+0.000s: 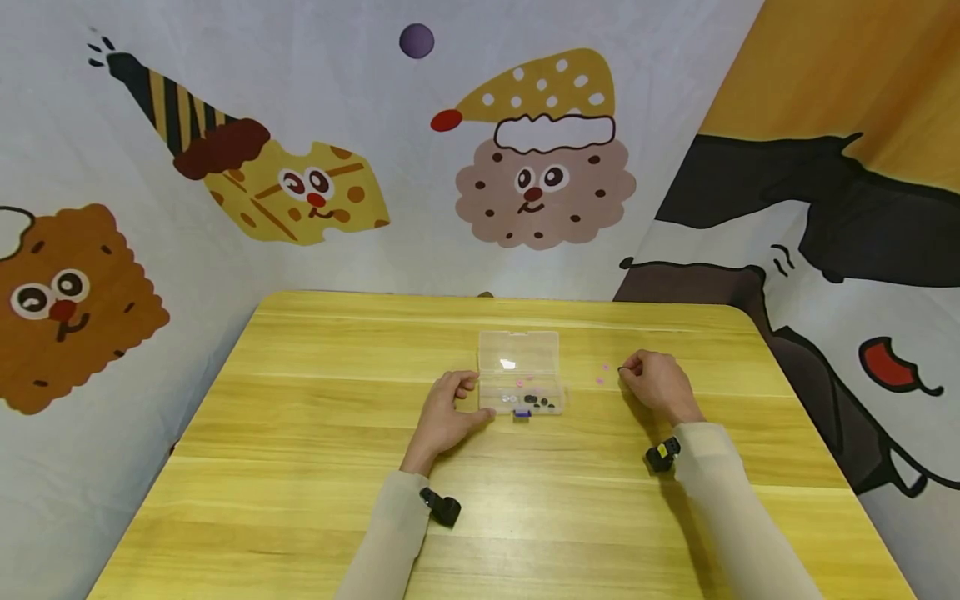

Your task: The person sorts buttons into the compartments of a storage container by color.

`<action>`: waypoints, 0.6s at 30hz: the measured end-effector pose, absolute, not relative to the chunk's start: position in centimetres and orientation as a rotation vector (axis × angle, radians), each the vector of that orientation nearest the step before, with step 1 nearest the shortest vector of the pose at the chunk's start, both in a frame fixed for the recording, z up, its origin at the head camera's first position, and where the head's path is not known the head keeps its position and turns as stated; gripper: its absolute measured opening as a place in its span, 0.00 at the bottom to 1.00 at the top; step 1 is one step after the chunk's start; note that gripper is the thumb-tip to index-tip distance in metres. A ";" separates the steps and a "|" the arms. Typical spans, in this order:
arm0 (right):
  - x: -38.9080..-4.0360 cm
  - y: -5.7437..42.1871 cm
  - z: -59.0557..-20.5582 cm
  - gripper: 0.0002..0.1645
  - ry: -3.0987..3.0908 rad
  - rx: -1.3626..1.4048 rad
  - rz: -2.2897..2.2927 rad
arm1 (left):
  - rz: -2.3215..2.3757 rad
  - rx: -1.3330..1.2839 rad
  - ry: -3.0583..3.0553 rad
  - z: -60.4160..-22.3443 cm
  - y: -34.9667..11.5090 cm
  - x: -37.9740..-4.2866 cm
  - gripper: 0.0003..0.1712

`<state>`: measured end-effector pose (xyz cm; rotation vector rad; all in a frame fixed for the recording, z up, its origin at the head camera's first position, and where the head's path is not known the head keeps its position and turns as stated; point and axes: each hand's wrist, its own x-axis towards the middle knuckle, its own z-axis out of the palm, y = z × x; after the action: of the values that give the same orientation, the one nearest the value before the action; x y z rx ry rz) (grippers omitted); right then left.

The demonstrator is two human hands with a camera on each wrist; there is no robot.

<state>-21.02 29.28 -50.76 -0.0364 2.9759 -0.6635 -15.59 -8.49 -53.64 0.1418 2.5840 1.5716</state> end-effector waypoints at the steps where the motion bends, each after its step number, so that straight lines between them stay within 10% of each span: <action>1: -21.0 29.3 -50.8 0.12 2.978 -0.040 -0.656 | 1.571 0.142 2.584 -53.6 -8.5 -15.6 0.38; 18: -21.3 29.4 -50.8 0.12 2.998 -0.095 -0.648 | 1.577 0.149 2.582 -53.7 -8.5 -15.7 0.39</action>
<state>-21.31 29.43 -50.82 -0.0947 2.9978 -0.6477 -15.67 -8.53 -53.74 0.1494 2.5825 1.5771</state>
